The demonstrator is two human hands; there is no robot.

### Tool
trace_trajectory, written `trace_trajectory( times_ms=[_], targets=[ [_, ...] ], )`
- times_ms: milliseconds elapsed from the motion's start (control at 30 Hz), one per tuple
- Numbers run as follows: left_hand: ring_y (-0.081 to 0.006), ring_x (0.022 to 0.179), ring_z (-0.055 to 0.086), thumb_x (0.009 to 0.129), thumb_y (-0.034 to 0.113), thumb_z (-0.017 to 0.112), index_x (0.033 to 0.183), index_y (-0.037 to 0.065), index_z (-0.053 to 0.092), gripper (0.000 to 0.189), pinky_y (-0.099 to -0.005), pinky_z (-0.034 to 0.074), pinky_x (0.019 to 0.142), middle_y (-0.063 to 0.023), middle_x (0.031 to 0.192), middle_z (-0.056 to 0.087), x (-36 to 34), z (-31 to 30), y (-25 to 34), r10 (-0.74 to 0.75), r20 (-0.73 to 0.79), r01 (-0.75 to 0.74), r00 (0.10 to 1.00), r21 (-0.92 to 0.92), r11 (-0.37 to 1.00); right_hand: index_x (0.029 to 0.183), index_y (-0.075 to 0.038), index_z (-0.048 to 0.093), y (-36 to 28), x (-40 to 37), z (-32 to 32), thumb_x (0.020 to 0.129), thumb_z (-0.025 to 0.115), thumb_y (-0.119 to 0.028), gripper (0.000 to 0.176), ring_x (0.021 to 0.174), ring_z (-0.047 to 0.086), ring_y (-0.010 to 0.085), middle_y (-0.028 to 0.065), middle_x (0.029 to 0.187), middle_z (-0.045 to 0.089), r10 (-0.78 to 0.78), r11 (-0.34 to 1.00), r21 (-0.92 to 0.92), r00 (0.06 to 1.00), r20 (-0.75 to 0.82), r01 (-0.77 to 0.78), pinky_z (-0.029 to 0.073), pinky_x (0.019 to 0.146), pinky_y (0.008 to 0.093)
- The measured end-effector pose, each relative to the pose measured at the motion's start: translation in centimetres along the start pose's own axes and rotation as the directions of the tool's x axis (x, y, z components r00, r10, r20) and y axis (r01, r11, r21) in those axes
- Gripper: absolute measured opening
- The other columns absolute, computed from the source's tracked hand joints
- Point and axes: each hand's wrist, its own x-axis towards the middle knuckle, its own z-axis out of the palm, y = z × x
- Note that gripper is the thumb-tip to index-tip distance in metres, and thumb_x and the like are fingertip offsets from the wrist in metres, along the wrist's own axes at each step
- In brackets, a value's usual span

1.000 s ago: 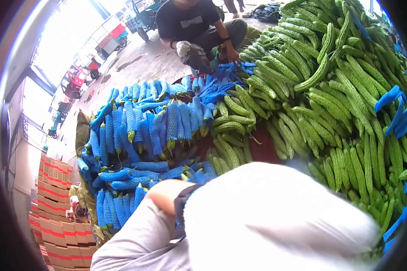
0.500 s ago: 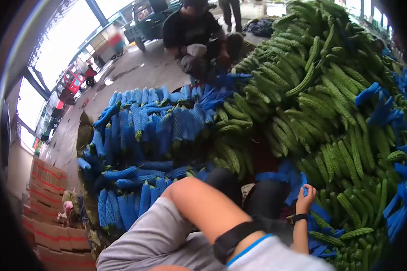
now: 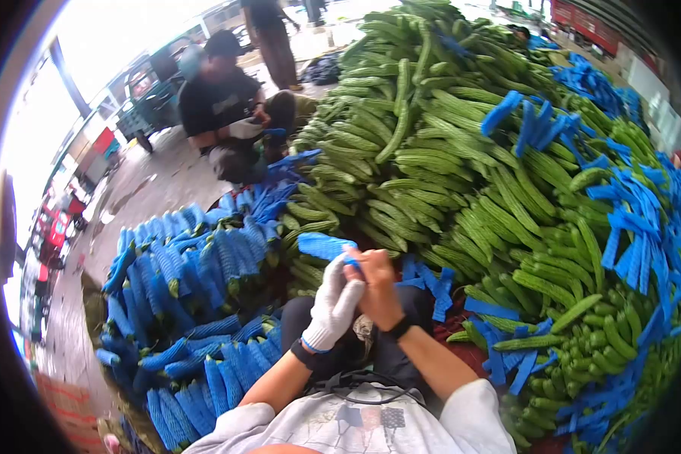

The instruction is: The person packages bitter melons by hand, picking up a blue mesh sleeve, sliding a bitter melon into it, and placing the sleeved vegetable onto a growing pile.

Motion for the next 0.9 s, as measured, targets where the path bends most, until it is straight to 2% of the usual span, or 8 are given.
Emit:
trace_trajectory(
  times_ms=[67,133,367,467,533,633,800,900],
  targets=[
    [-0.0178,0.108,0.052,0.094,0.016,0.054,0.135,0.003,0.041,0.045,-0.0312,0.04,0.096,-0.0095,0.12,0.054,0.0,-0.4,-0.1,-0.049,-0.038,0.043,0.998,-0.149,0.988,0.124,0.002,0.056,0.0,-0.6,1.9,0.099,0.047,-0.028,0.039,0.102,0.053,0.0243,0.0138,0.109,0.059,0.151,0.924,0.345,0.987,0.061,-0.163,0.04,0.092,0.0335],
    [-0.0116,0.096,0.055,0.096,0.017,0.053,0.127,0.003,0.048,0.034,-0.0258,0.045,0.084,-0.0047,0.11,0.058,0.3,-1.4,-1.0,-0.097,-0.038,0.09,0.995,-0.164,0.982,0.127,0.005,0.05,1.6,-1.7,3.0,0.103,0.039,-0.029,0.044,0.122,0.048,0.018,0.0125,0.13,0.055,0.233,0.774,0.566,0.959,0.164,-0.284,0.035,0.104,0.031],
    [-0.0085,0.075,0.055,0.099,0.021,0.049,0.127,0.003,0.052,0.034,-0.0238,0.048,0.067,-0.0038,0.097,0.061,-0.3,-2.4,-3.3,-0.137,-0.048,0.117,0.989,-0.293,0.949,0.129,0.0,0.048,-1.0,-0.8,1.0,0.092,0.061,-0.023,0.046,0.084,0.054,0.0138,0.0063,0.092,0.058,0.285,0.885,0.328,0.942,0.177,-0.33,0.044,0.078,0.0274],
    [-0.0079,0.067,0.053,0.099,0.023,0.049,0.129,0.004,0.05,0.035,-0.0246,0.047,0.063,-0.0035,0.089,0.059,-0.6,-2.7,-2.0,-0.343,0.0,0.308,0.939,-0.441,0.843,0.112,-0.001,0.058,-4.8,3.8,-3.8,0.086,0.064,-0.016,0.031,0.097,0.057,0.0261,0.0124,0.102,0.059,-0.201,0.954,0.211,0.977,-0.068,0.211,0.045,0.087,0.0346],
    [-0.0082,0.066,0.053,0.099,0.023,0.05,0.129,0.005,0.05,0.035,-0.025,0.047,0.064,-0.0037,0.09,0.059,-0.4,-2.9,-2.7,-0.351,-0.002,0.319,0.936,-0.412,0.853,0.109,-0.004,0.056,-10.0,6.6,-7.5,0.089,0.058,-0.032,0.034,0.099,0.056,0.0331,0.0138,0.102,0.059,-0.387,0.781,0.422,0.887,-0.252,0.46,0.048,0.086,0.046],
    [-0.0074,0.07,0.051,0.099,0.021,0.051,0.13,0.005,0.051,0.035,-0.0239,0.046,0.067,-0.0028,0.094,0.059,-0.4,-2.9,-3.2,-0.378,-0.019,0.337,0.926,-0.413,0.846,0.095,-0.008,0.059,-18.5,7.4,-11.3,0.084,0.063,-0.015,0.014,0.095,0.058,0.0178,0.0034,0.092,0.061,-0.318,0.181,0.598,0.622,-0.715,0.781,0.046,0.086,0.0365],
    [-0.0068,0.081,0.052,0.098,0.016,0.053,0.13,0.004,0.051,0.035,-0.0223,0.044,0.074,-0.0021,0.104,0.06,-1.0,-2.8,-3.4,-0.376,-0.003,0.348,0.927,-0.371,0.861,0.114,-0.001,0.058,-18.8,10.2,-10.6,0.081,0.059,0.01,0.035,0.105,0.057,0.0195,0.0078,0.115,0.057,-0.521,-0.041,0.18,0.133,-0.843,0.983,0.049,0.092,0.0303],
    [-0.0079,0.084,0.053,0.097,0.013,0.051,0.13,0.004,0.052,0.034,-0.0231,0.045,0.078,-0.0027,0.103,0.061,-1.4,-3.1,-4.2,-0.341,-0.022,0.315,0.94,-0.329,0.89,0.114,-0.002,0.057,-18.4,8.0,-11.4,0.082,0.058,0.011,0.034,0.1,0.058,0.0192,0.0076,0.111,0.056,-0.527,-0.183,0.716,0.548,-0.65,0.673,0.049,0.089,0.0318]
  ],
)
